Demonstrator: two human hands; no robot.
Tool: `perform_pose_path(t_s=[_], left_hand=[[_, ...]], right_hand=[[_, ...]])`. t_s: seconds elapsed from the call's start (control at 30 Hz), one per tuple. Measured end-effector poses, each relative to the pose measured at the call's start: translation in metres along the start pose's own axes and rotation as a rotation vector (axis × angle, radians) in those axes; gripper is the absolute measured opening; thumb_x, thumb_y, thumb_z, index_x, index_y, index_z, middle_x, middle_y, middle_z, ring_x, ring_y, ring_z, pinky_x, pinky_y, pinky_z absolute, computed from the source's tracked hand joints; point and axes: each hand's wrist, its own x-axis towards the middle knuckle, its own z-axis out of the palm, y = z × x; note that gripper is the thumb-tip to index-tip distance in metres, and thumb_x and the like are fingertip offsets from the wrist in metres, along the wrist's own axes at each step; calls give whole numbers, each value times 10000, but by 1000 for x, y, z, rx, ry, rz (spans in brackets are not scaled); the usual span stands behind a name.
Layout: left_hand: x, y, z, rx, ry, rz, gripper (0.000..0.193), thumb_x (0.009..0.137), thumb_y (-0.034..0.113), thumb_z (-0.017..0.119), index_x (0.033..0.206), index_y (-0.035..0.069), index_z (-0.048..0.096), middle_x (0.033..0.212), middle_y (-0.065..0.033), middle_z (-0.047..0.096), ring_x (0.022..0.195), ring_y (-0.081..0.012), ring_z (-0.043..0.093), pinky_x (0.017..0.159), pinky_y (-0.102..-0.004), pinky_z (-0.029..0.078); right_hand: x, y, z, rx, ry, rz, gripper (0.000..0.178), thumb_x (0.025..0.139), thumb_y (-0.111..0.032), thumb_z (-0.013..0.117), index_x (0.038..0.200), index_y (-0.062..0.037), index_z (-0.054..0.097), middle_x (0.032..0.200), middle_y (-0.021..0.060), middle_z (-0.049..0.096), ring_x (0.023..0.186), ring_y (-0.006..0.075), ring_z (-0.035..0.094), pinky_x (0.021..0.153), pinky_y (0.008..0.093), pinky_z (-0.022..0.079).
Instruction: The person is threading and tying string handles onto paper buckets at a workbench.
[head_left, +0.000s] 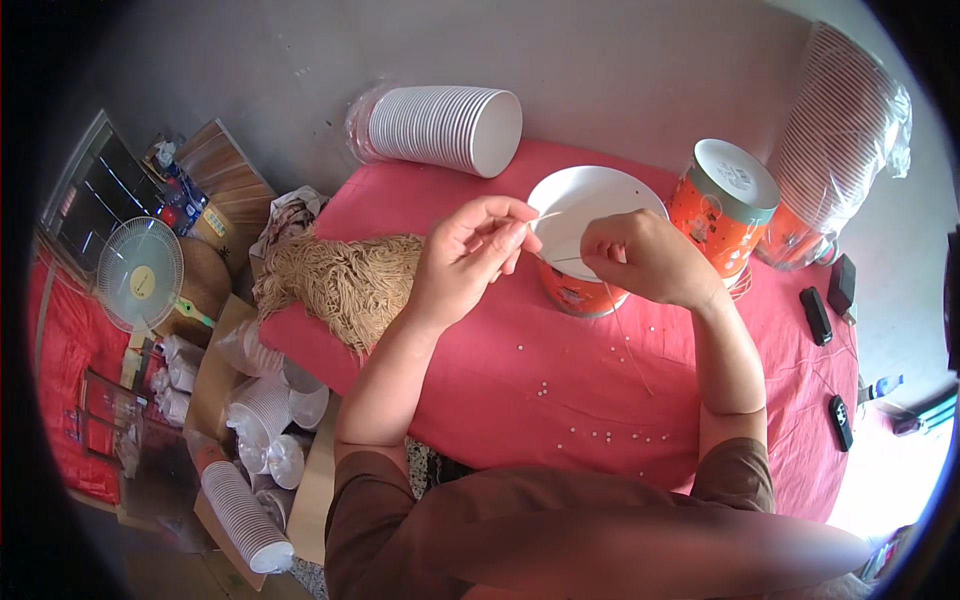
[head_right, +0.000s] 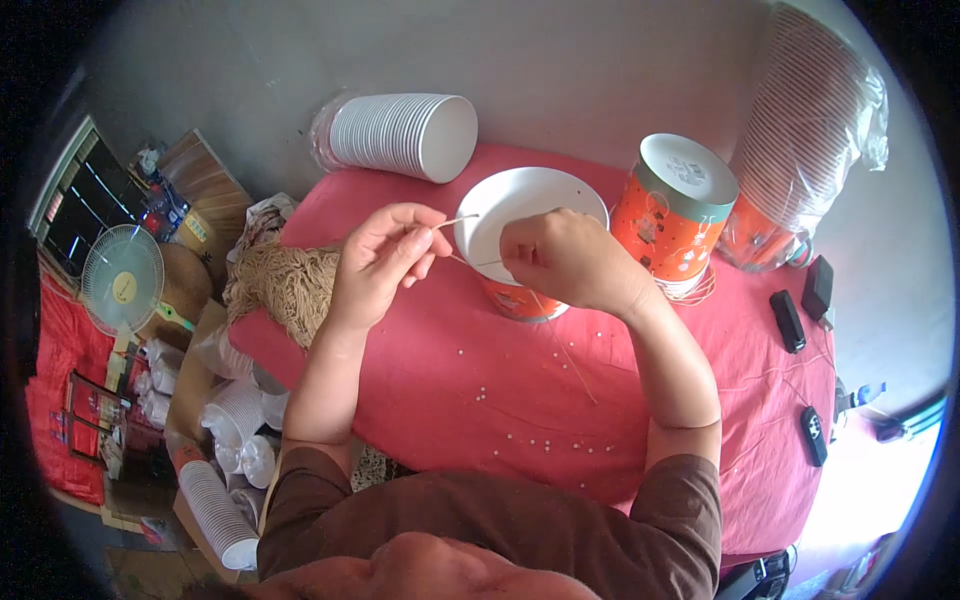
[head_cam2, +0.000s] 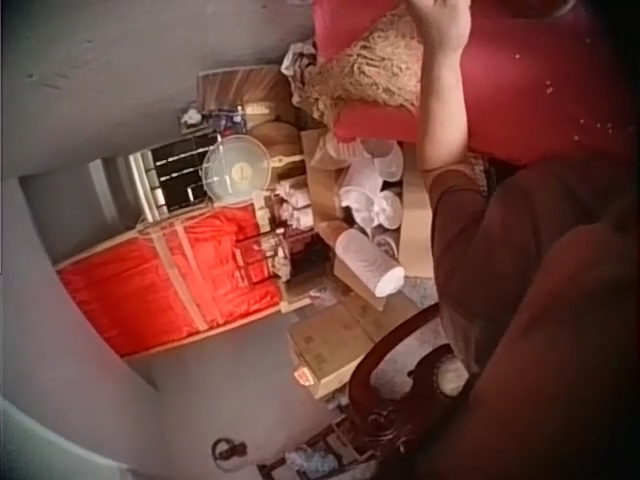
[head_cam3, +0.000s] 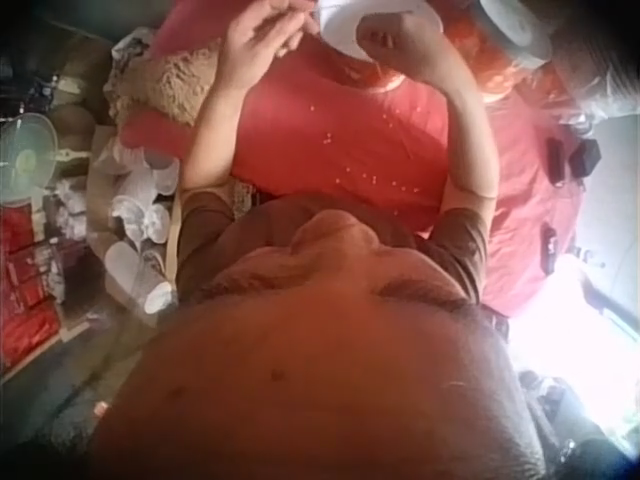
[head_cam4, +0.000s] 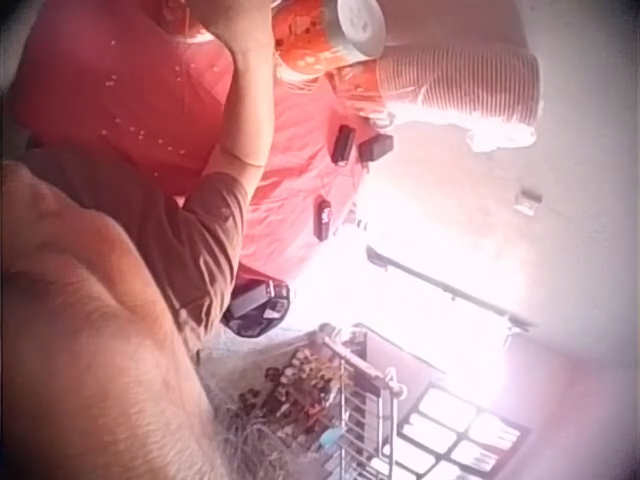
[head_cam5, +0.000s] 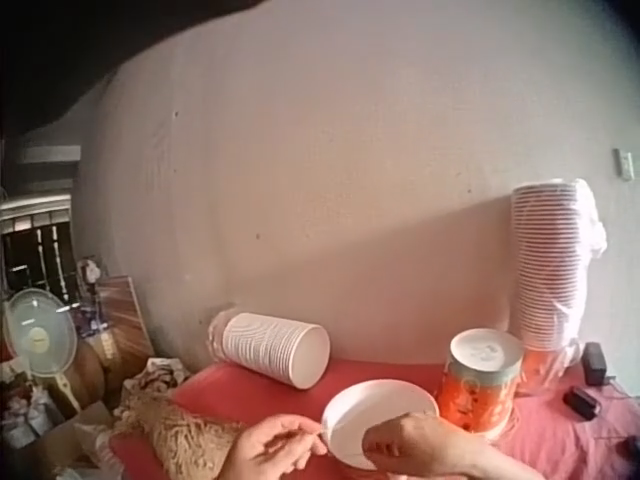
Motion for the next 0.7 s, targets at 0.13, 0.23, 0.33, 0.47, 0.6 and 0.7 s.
perform_pose_path(t_s=[0.13,0.23,0.33,0.47,0.6,0.7], left_hand=[[16,1,7,26,-14,-109,169,992,79,540,1118,8,627,844,-31,656,643,-25,512,531,-172,411],[16,-18,6,56,8,-166,163,988,77,535,1074,-12,642,823,-37,657,622,-34,530,515,-184,421],[10,-32,7,-72,27,-228,158,972,53,545,1082,-14,638,824,-56,649,609,-46,507,499,-179,385],[7,-33,4,-274,-37,-292,164,972,54,544,1090,-13,636,813,-55,641,603,-49,500,495,-182,374],[4,-29,14,-102,-52,-302,152,951,76,607,1045,-29,664,809,-17,648,647,-49,529,562,-203,427],[3,-31,17,54,-18,-258,137,929,71,644,1013,-33,674,813,-5,643,689,-54,552,611,-213,452]], right_hand=[[8,9,6,204,125,-35,64,830,3,637,893,-1,629,771,60,645,731,124,623,673,277,496],[10,7,5,399,114,-55,83,860,14,616,941,-3,612,810,27,636,752,94,612,696,260,496],[9,6,4,601,107,-60,95,907,27,568,993,-3,593,819,12,610,739,84,595,689,243,493],[7,-3,3,760,61,-75,125,955,45,506,1052,1,571,808,15,583,682,74,567,625,221,476],[7,-7,5,753,91,-63,113,962,32,515,1051,2,577,820,19,584,653,63,550,591,217,465],[10,-3,10,753,145,-108,111,967,24,519,1055,-2,582,833,21,585,655,58,543,586,215,464]])
